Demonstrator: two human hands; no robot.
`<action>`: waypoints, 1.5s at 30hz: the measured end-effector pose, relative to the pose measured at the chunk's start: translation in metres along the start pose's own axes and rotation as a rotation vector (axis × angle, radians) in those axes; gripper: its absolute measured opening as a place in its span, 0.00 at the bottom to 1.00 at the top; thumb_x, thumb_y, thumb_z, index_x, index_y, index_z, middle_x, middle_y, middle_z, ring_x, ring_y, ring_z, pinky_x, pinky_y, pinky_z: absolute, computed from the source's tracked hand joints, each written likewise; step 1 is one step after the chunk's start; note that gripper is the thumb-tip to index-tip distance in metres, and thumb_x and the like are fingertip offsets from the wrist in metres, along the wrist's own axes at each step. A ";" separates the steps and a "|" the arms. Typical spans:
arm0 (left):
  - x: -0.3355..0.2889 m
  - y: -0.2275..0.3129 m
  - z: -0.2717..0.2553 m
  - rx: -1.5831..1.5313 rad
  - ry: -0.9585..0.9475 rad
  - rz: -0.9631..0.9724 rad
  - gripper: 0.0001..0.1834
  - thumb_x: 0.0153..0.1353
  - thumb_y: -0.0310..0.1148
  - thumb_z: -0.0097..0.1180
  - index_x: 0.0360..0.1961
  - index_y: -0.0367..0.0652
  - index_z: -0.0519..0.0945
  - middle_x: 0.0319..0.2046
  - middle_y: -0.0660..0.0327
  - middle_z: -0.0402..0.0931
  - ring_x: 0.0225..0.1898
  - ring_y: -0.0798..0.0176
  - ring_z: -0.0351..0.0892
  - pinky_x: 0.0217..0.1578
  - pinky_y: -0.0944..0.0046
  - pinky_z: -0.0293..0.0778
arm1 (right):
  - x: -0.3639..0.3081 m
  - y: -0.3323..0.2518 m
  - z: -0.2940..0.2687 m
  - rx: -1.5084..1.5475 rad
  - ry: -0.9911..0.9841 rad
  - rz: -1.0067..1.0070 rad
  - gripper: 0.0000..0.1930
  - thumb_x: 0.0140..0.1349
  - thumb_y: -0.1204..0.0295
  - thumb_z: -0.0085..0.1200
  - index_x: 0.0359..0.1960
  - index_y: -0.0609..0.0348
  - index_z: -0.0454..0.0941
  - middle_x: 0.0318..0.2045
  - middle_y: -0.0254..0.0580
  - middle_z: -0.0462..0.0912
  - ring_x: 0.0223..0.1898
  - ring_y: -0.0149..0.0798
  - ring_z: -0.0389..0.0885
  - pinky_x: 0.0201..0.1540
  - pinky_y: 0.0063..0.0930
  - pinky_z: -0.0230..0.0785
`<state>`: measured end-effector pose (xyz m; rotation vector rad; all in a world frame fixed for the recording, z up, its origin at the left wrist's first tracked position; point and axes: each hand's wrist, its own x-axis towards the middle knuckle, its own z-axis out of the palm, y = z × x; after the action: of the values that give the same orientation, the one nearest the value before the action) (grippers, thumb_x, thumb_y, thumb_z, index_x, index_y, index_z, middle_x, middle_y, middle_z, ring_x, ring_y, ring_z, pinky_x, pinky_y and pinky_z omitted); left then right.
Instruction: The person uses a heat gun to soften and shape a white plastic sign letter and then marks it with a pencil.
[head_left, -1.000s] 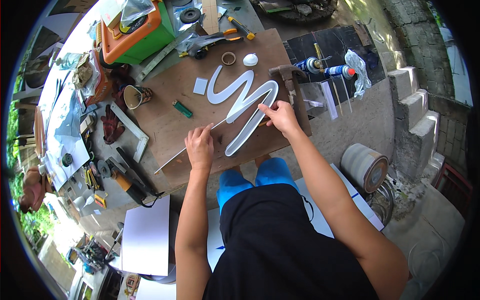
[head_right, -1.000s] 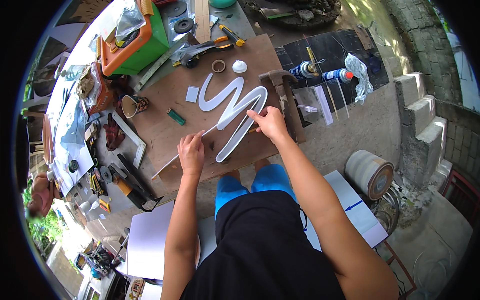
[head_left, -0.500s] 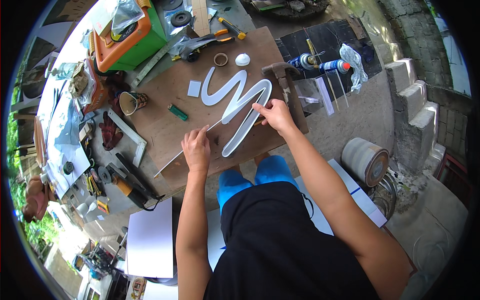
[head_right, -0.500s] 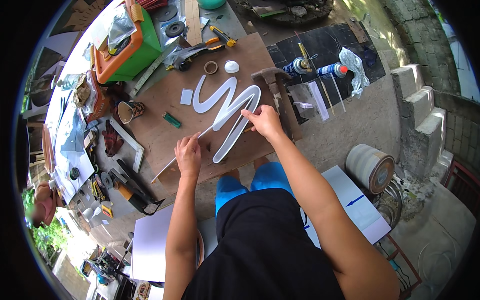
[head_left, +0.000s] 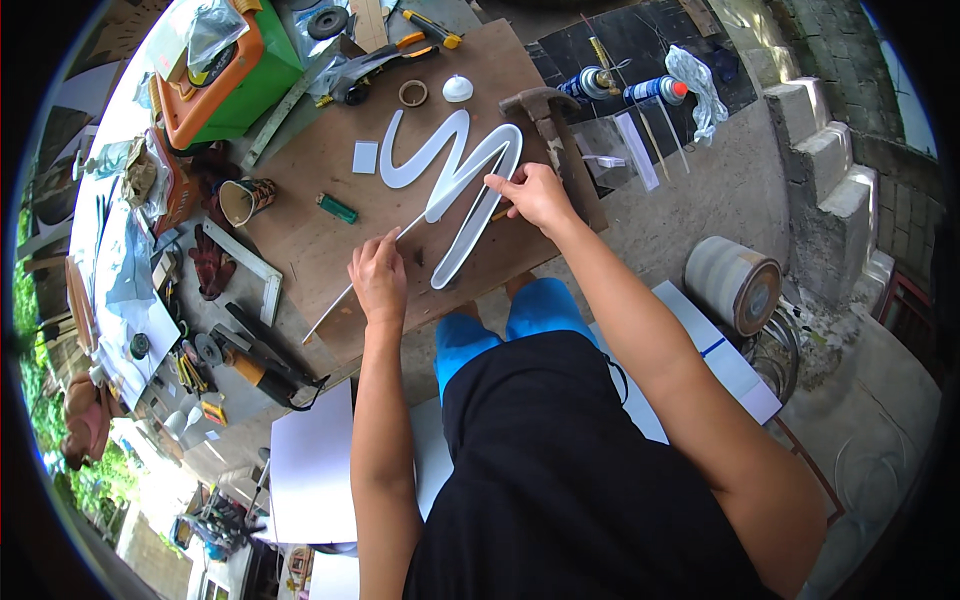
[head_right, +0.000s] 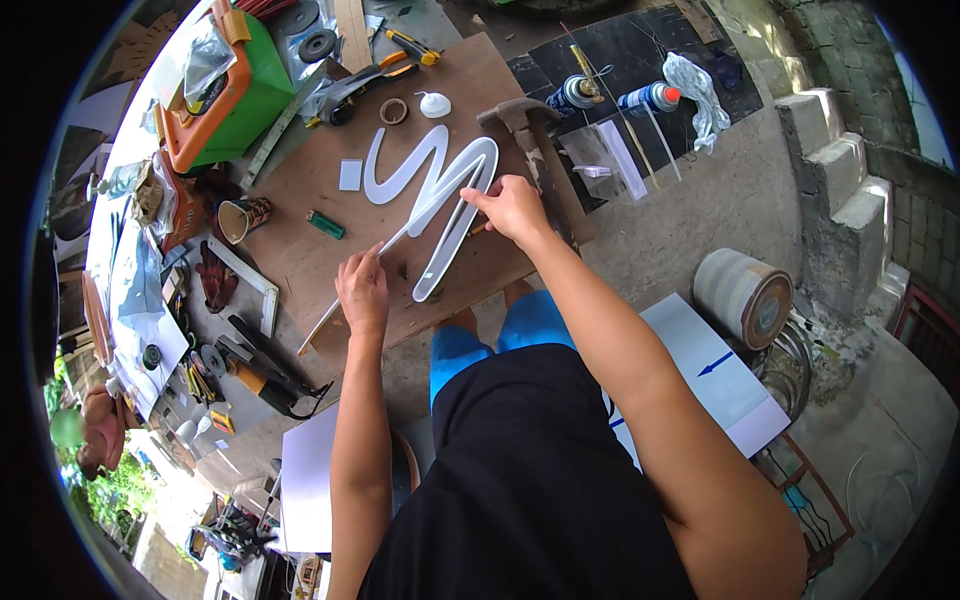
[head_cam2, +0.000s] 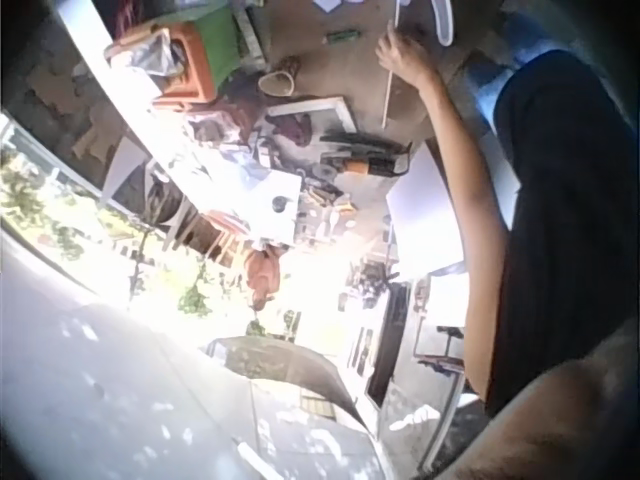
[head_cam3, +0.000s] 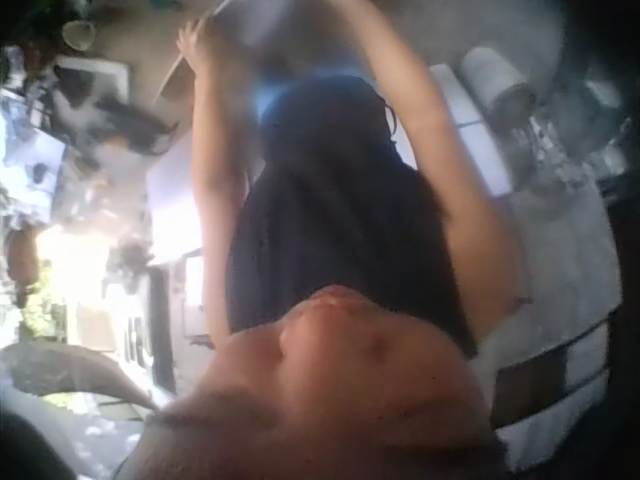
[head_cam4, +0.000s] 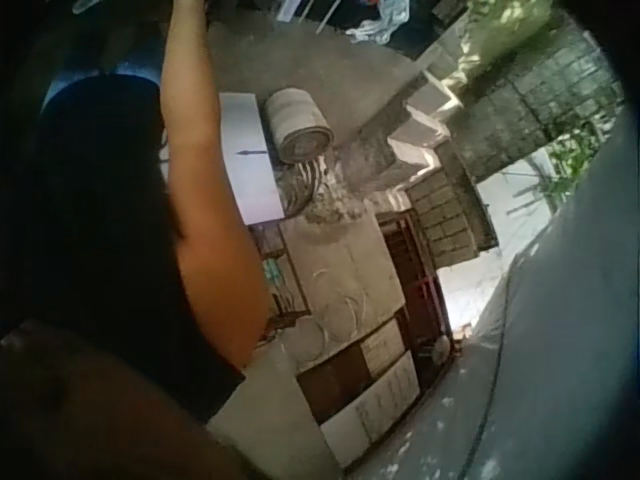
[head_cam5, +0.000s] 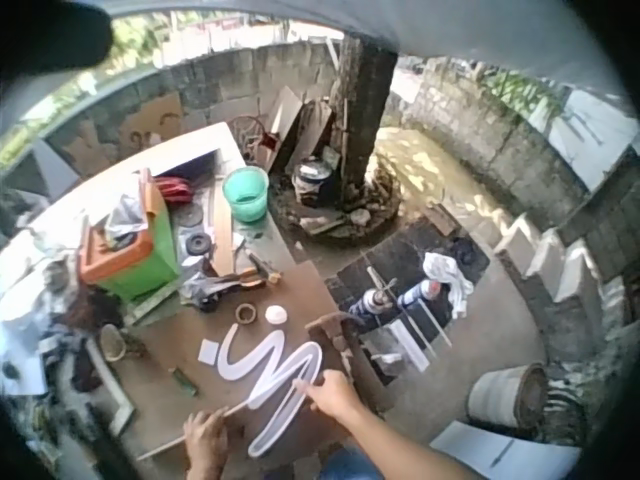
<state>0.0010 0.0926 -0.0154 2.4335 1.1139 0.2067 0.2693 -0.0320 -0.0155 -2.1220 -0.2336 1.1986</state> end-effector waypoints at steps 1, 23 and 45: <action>0.001 0.000 0.000 -0.002 0.002 -0.007 0.22 0.58 0.21 0.63 0.52 0.55 0.88 0.42 0.62 0.85 0.47 0.52 0.82 0.50 0.51 0.74 | 0.002 0.001 0.000 0.000 0.002 0.005 0.29 0.59 0.47 0.74 0.33 0.68 0.81 0.27 0.46 0.88 0.22 0.36 0.88 0.29 0.32 0.80; 0.000 0.005 0.003 -0.013 0.043 -0.041 0.21 0.58 0.22 0.64 0.51 0.54 0.89 0.42 0.63 0.85 0.46 0.53 0.81 0.48 0.52 0.74 | 0.004 0.000 -0.005 0.076 -0.036 -0.015 0.28 0.63 0.52 0.73 0.37 0.73 0.82 0.33 0.47 0.88 0.27 0.34 0.87 0.28 0.27 0.81; -0.001 0.011 0.011 -0.050 0.134 -0.060 0.20 0.55 0.23 0.65 0.49 0.55 0.90 0.41 0.66 0.85 0.48 0.55 0.81 0.51 0.53 0.73 | 0.002 -0.010 -0.019 -0.039 -0.074 0.075 0.31 0.63 0.42 0.69 0.43 0.63 0.81 0.38 0.43 0.89 0.28 0.32 0.87 0.31 0.25 0.73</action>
<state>0.0111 0.0814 -0.0200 2.3676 1.2219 0.3788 0.2879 -0.0326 -0.0043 -2.1390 -0.2135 1.3281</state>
